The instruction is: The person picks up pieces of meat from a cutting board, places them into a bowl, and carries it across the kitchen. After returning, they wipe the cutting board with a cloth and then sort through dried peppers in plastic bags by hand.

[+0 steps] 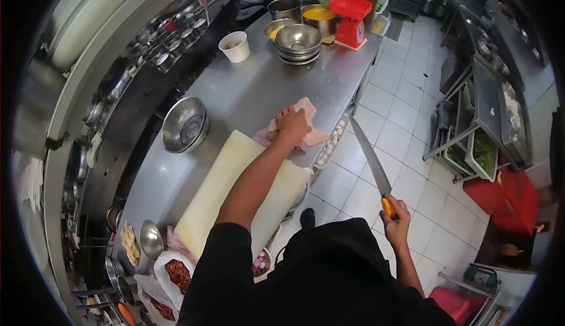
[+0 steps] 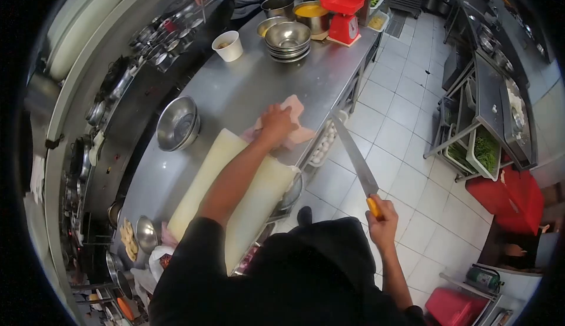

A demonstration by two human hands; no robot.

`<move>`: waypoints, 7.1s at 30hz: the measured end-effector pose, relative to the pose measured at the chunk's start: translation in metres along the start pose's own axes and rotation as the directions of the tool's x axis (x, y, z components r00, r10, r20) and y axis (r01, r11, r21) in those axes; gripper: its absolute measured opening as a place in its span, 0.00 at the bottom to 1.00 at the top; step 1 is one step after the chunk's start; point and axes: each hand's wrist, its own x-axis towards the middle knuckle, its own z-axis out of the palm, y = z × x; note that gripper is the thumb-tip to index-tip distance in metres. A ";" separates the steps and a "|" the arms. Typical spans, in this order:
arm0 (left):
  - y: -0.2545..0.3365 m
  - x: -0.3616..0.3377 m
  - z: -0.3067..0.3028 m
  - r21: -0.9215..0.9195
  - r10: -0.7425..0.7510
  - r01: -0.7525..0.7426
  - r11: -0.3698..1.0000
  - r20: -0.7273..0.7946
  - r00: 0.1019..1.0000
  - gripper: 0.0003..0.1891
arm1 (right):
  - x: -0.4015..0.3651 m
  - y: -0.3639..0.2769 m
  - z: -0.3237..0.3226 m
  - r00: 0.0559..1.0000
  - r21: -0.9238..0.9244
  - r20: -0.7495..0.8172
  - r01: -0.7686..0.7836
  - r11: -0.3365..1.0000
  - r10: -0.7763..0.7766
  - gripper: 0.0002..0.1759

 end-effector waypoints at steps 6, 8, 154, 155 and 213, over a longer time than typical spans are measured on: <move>-0.034 0.035 0.018 -0.229 0.072 -0.072 0.971 -0.009 0.997 0.11 | 0.035 -0.005 0.006 0.999 0.017 -0.012 0.045 0.999 -0.044 0.27; -0.030 0.023 -0.016 -0.395 -0.032 -0.013 0.919 -0.106 0.994 0.09 | 0.058 -0.011 0.005 0.995 0.035 0.019 0.093 0.995 -0.094 0.27; -0.042 -0.014 -0.061 -0.497 -0.443 0.151 0.855 -0.545 0.712 0.19 | 0.371 -0.119 0.282 0.772 0.361 0.390 0.372 0.855 -0.501 0.14; -0.034 0.008 -0.043 -0.499 -0.401 0.118 0.859 -0.510 0.761 0.21 | 0.391 -0.120 0.302 0.779 0.371 0.386 0.360 0.856 -0.494 0.13; 0.779 -0.792 0.219 -0.760 0.439 -0.484 -0.433 0.291 -0.850 0.29 | -0.605 -0.131 0.214 -0.903 0.524 0.426 0.201 0.828 -0.051 0.12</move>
